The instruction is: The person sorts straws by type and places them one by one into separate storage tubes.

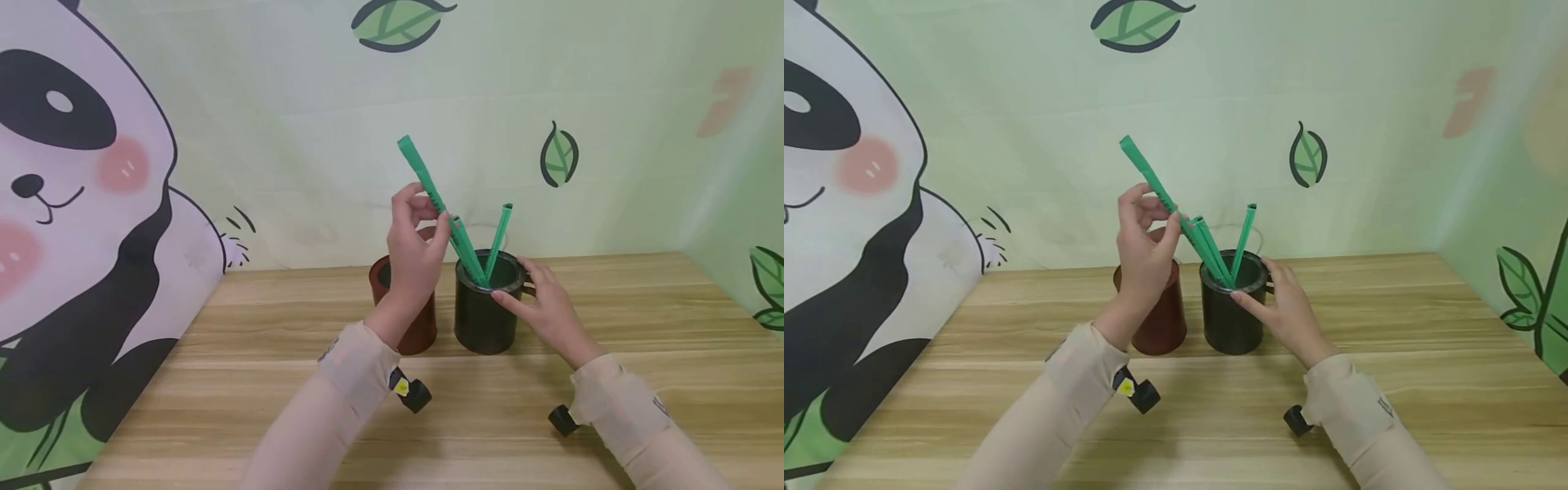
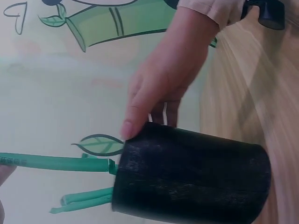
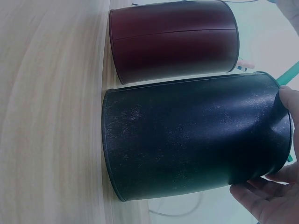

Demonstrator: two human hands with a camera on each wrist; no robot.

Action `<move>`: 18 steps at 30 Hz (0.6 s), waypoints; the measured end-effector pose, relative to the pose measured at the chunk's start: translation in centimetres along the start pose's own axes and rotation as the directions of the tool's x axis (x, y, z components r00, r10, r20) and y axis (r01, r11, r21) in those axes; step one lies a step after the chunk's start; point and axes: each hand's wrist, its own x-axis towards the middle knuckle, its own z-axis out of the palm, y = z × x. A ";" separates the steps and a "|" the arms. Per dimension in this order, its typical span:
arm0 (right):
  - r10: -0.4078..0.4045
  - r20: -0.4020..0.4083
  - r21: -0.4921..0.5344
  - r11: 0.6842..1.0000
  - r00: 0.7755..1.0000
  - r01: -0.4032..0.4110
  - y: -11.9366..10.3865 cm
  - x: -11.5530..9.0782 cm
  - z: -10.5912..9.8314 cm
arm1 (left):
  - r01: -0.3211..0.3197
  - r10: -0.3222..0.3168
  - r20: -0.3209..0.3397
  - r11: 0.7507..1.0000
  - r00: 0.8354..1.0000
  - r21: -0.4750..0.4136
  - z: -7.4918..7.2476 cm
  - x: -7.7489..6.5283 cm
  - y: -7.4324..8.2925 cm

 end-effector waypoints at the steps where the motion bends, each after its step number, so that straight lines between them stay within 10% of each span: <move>1: 0.001 0.001 0.000 1.000 1.000 -0.001 0.0 0.0 0.0 | 0.000 0.000 0.008 1.000 1.000 0.012 0.2 -0.1 -0.1; 18: 0.002 -0.001 -0.007 1.000 1.000 -0.002 -0.2 -0.1 -0.2 | 0.019 -0.043 0.129 0.982 0.991 0.187 1.5 -2.6 -1.9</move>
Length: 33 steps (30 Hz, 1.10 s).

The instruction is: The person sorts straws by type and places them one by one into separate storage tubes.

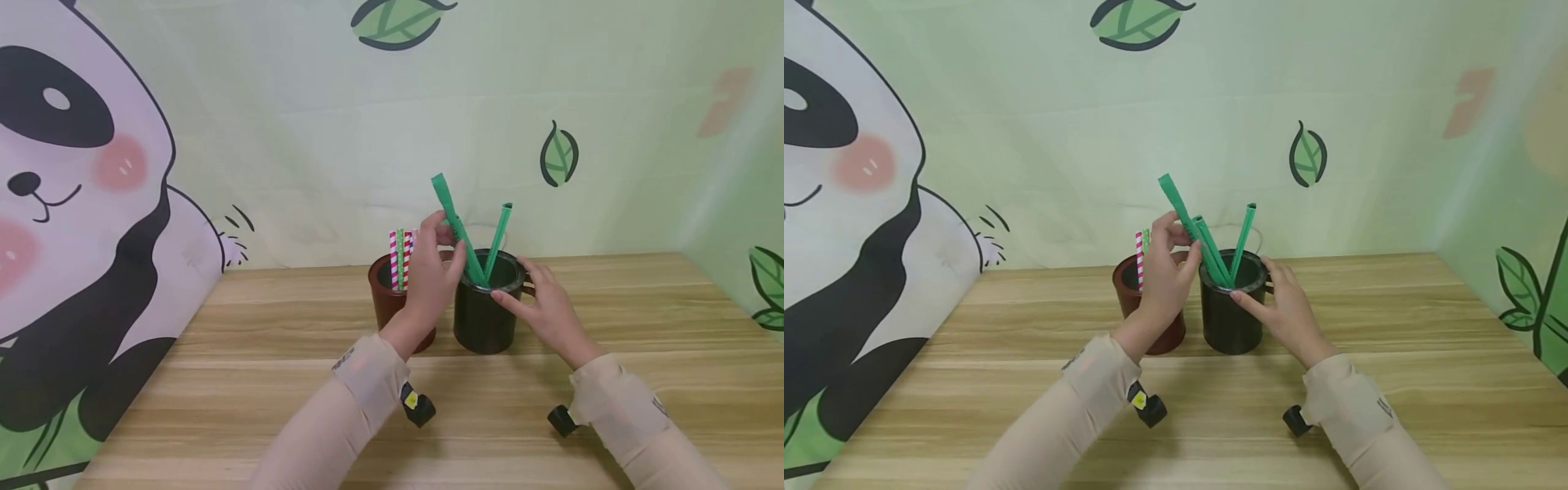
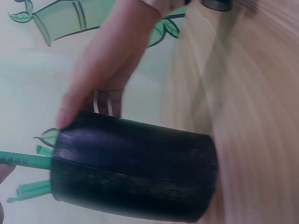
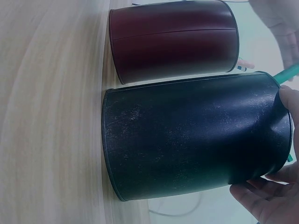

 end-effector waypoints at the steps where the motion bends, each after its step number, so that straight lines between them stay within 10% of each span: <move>1: -0.001 0.000 -0.002 1.000 1.000 0.001 0.0 0.0 0.0 | 0.005 -0.005 0.007 1.000 1.000 0.012 0.1 -0.2 -0.1; 23: 0.001 -0.006 -0.013 1.000 1.000 -0.001 -0.2 0.0 -0.1 | 0.184 -0.184 0.091 0.983 0.979 0.008 1.7 -1.7 -1.6; 33: 0.012 0.002 0.002 1.000 1.000 -0.012 -0.1 0.0 0.0 | 0.165 -0.167 0.086 0.986 0.982 0.019 2.1 -2.1 -1.7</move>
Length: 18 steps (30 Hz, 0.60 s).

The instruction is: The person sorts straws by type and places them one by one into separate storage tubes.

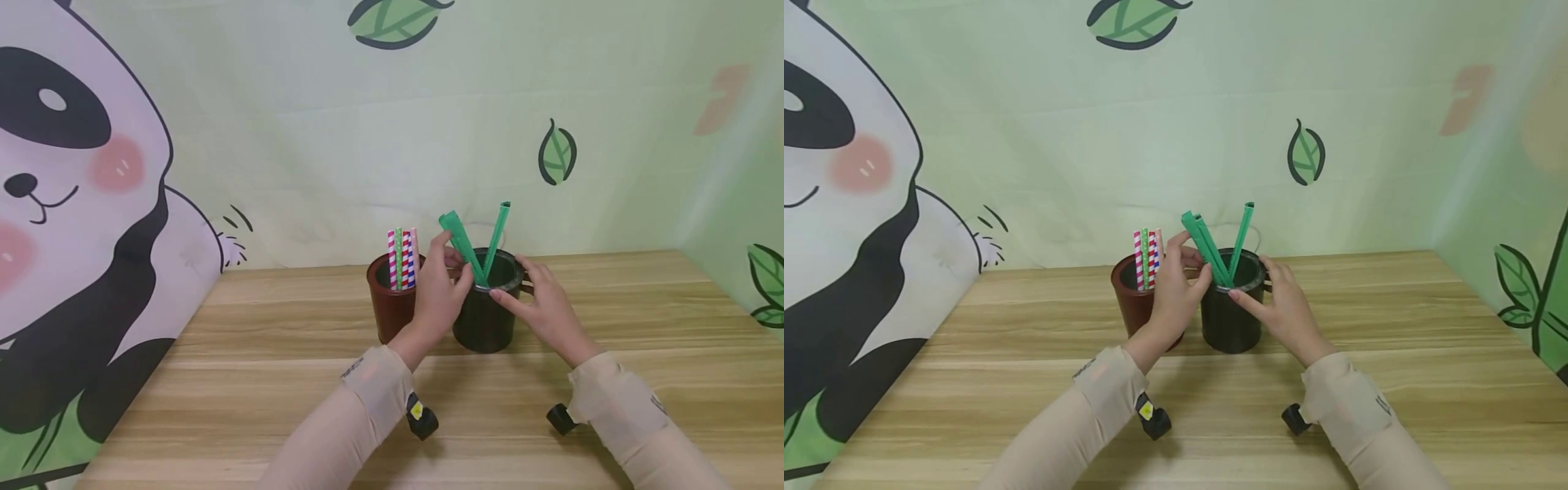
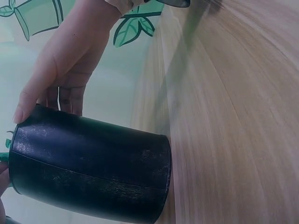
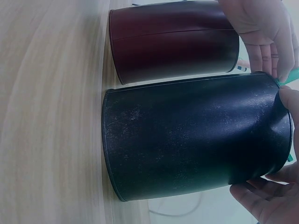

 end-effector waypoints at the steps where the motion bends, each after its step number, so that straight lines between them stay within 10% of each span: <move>1: -0.002 0.000 0.002 1.000 1.000 0.002 0.0 0.0 0.0 | -0.001 0.001 -0.001 1.000 1.000 0.000 0.0 0.0 0.0; 18: 0.006 0.010 0.006 1.000 1.000 -0.006 0.0 0.2 0.3 | 0.008 -0.008 0.010 0.997 1.000 -0.072 -1.5 -0.2 0.2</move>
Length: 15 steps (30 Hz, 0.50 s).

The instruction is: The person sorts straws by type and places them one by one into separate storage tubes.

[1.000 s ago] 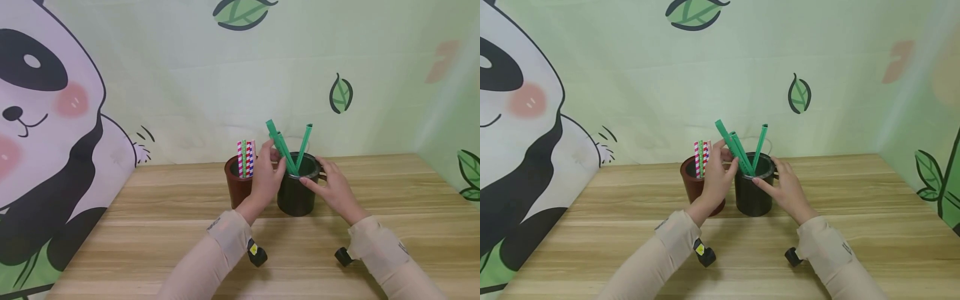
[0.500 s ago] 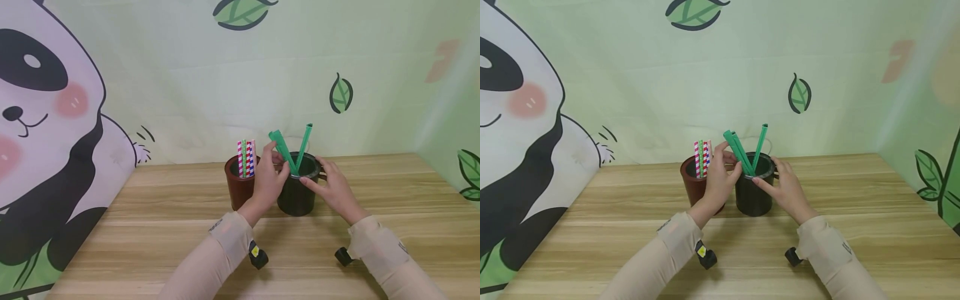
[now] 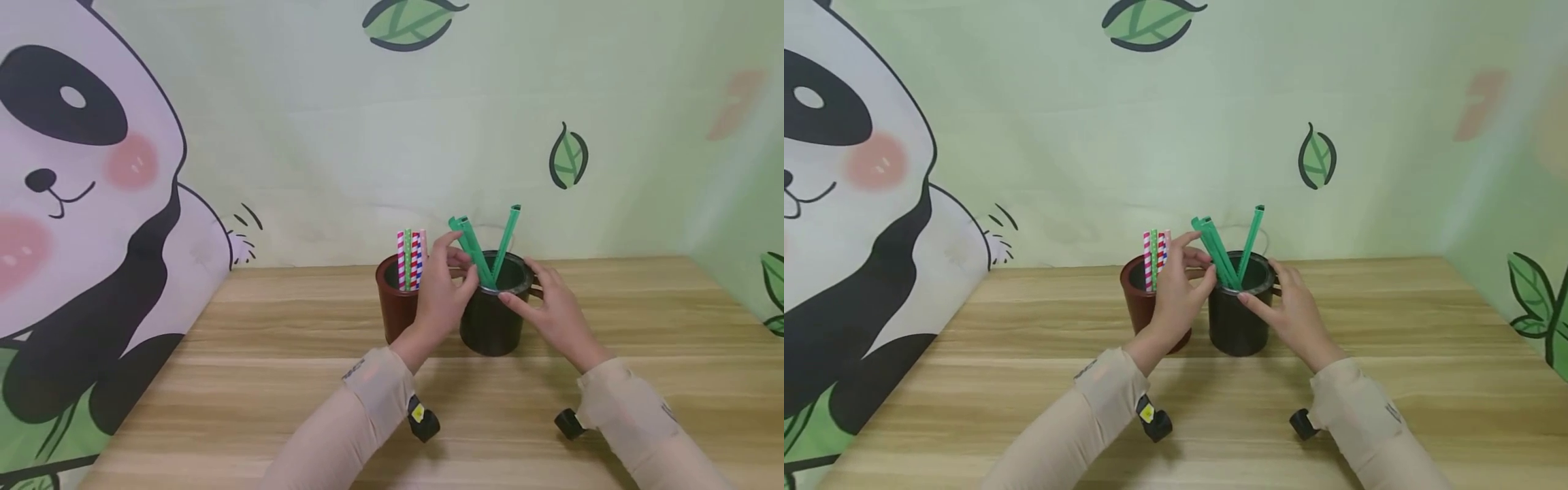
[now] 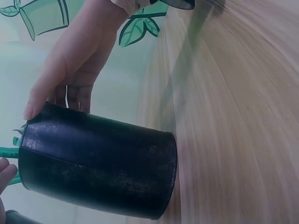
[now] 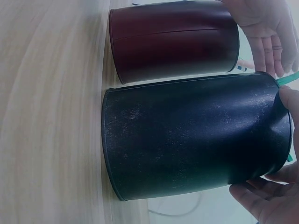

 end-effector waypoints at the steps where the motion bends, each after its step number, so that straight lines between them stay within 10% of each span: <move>1: -0.001 0.000 -0.001 1.000 1.000 0.001 0.1 0.0 -0.1 | -0.009 0.009 0.004 1.000 1.000 0.005 0.0 -0.1 0.1; 9: -0.004 -0.002 -0.028 1.000 1.000 0.004 0.7 -0.4 -0.9 | -0.161 0.162 0.004 0.975 0.987 0.153 -0.8 -0.9 -0.5; 15: -0.006 0.017 -0.049 0.999 1.000 0.007 1.1 -0.5 -1.1 | -0.341 0.343 0.049 0.886 0.938 0.315 -2.6 -1.1 -1.3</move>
